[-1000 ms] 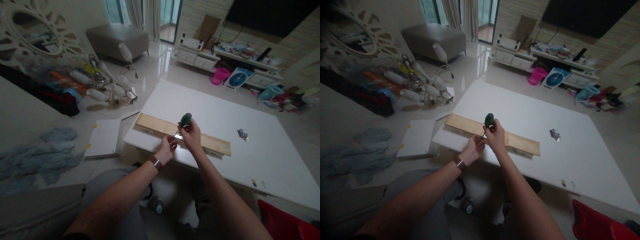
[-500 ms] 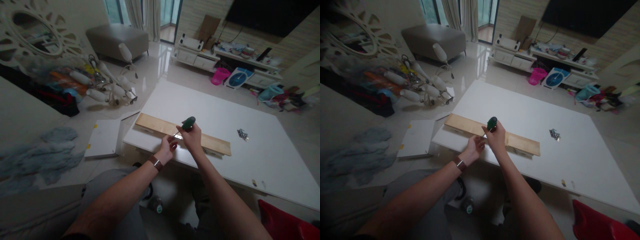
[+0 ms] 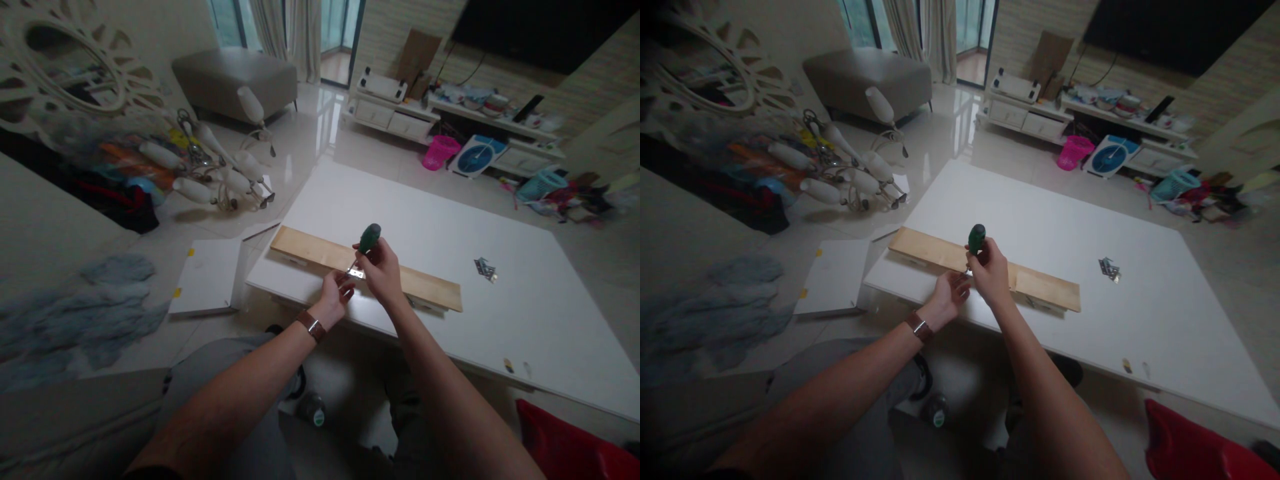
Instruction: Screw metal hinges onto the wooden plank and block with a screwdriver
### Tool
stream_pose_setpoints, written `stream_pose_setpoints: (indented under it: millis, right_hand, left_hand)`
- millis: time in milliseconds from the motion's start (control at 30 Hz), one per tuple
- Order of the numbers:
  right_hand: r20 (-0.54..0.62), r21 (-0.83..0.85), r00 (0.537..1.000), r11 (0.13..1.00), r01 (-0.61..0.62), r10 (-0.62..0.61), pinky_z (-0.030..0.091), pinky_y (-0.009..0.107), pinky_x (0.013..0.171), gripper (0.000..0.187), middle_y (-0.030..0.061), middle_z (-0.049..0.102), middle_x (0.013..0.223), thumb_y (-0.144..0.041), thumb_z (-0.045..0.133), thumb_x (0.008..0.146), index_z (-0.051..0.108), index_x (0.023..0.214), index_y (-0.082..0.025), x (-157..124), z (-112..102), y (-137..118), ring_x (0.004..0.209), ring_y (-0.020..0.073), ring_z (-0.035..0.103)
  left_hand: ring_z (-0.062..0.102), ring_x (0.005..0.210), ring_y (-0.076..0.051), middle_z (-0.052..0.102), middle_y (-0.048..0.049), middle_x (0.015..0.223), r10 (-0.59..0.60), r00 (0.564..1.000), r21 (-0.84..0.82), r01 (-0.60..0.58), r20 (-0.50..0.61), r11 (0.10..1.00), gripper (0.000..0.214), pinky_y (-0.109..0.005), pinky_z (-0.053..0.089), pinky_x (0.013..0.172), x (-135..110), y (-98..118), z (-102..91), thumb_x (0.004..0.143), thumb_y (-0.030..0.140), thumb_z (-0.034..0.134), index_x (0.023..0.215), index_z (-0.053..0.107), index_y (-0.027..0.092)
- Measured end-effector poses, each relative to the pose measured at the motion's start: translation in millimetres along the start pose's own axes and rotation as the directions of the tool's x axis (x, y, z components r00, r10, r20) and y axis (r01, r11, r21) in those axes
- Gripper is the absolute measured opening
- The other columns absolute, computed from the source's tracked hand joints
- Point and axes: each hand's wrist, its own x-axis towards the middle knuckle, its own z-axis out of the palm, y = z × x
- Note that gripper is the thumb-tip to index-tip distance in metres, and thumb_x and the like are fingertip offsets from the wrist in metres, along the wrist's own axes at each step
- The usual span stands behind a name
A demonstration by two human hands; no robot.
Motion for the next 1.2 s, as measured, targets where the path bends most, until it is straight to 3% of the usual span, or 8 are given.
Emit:
stream_pose_setpoints:
  millis: [167, 333, 500, 767, 867, 1000, 1200]
  right_hand:
    - [-0.119, -0.107, 0.993, 0.994, -0.007, -0.006, 0.049, 0.032, 0.060, 0.021, 0.0021, 0.074, 0.090, -0.032, 0.075, 0.081, 0.061, 0.095, -0.024, 0.3, 0.9, 1.9, 0.065, 0.0151, 0.063]
    - [-0.163, -0.116, 0.986, 0.992, -0.047, 0.027, 0.043, 0.031, 0.056, 0.022, 0.0001, 0.069, 0.081, -0.035, 0.077, 0.081, 0.062, 0.094, -0.025, 0.6, 2.1, 5.1, 0.061, 0.0146, 0.057]
    - [-0.219, -0.216, 0.975, 0.976, -0.011, -0.038, 0.040, 0.031, 0.056, 0.023, -0.0007, 0.068, 0.075, -0.036, 0.082, 0.076, 0.063, 0.083, -0.024, 0.2, 1.8, 1.2, 0.059, 0.0135, 0.051]
    - [-0.188, -0.146, 0.982, 0.989, 0.005, -0.033, 0.052, 0.034, 0.067, 0.023, -0.0007, 0.067, 0.078, -0.037, 0.079, 0.079, 0.060, 0.087, -0.025, -0.9, 3.5, 5.0, 0.071, 0.0181, 0.064]
    - [-0.301, -0.120, 0.952, 0.992, 0.028, -0.063, 0.054, 0.035, 0.067, 0.027, -0.0002, 0.068, 0.080, -0.040, 0.080, 0.079, 0.059, 0.088, -0.025, -1.3, -0.3, -1.1, 0.071, 0.0181, 0.065]
    - [-0.490, -0.084, 0.866, 0.994, 0.069, -0.102, 0.058, 0.037, 0.070, 0.034, 0.0026, 0.071, 0.084, -0.045, 0.081, 0.078, 0.062, 0.095, -0.023, 0.3, -11.7, -8.7, 0.073, 0.0194, 0.068]
    - [-0.546, -0.091, 0.832, 0.994, 0.056, -0.097, 0.059, 0.037, 0.068, 0.036, 0.0009, 0.068, 0.079, -0.046, 0.081, 0.077, 0.063, 0.096, -0.022, 2.3, -29.2, -8.1, 0.066, 0.0179, 0.067]
  left_hand:
    - [0.057, 0.055, -0.010, 0.065, 0.0002, 0.075, -0.008, 1.000, 0.009, 0.008, -0.030, 1.000, 0.005, -0.024, 0.041, 0.058, -1.4, 0.6, 1.0, 0.085, 0.016, 0.058, 0.080, 0.059, 0.017]
    - [0.056, 0.054, -0.009, 0.065, 0.0001, 0.075, 0.002, 1.000, 0.005, -0.002, -0.022, 1.000, 0.007, -0.023, 0.039, 0.056, -2.6, 1.3, 1.7, 0.087, 0.017, 0.058, 0.080, 0.059, 0.017]
    - [0.057, 0.054, -0.009, 0.065, -0.0003, 0.075, 0.001, 1.000, 0.011, -0.001, -0.031, 1.000, 0.008, -0.023, 0.039, 0.056, -2.4, 1.2, 1.4, 0.088, 0.016, 0.059, 0.080, 0.059, 0.017]
    - [0.057, 0.054, -0.009, 0.066, -0.0010, 0.077, 0.004, 1.000, 0.009, -0.003, -0.025, 1.000, 0.006, -0.024, 0.040, 0.056, -1.7, 1.2, 0.8, 0.084, 0.015, 0.060, 0.079, 0.058, 0.017]
    - [0.057, 0.054, -0.009, 0.066, -0.0001, 0.075, 0.001, 1.000, 0.022, 0.000, -0.028, 1.000, 0.004, -0.023, 0.040, 0.056, -0.9, 0.8, 1.0, 0.084, 0.015, 0.059, 0.081, 0.061, 0.016]
    - [0.057, 0.053, -0.009, 0.064, 0.0011, 0.073, -0.010, 1.000, 0.061, 0.011, -0.026, 0.998, 0.003, -0.023, 0.039, 0.055, 1.2, 0.2, -0.1, 0.082, 0.014, 0.060, 0.083, 0.062, 0.016]
    - [0.058, 0.055, -0.011, 0.064, -0.0006, 0.077, -0.023, 1.000, 0.082, 0.024, -0.011, 0.996, 0.007, -0.023, 0.039, 0.055, 4.9, 0.3, -3.5, 0.077, 0.015, 0.062, 0.084, 0.062, 0.017]
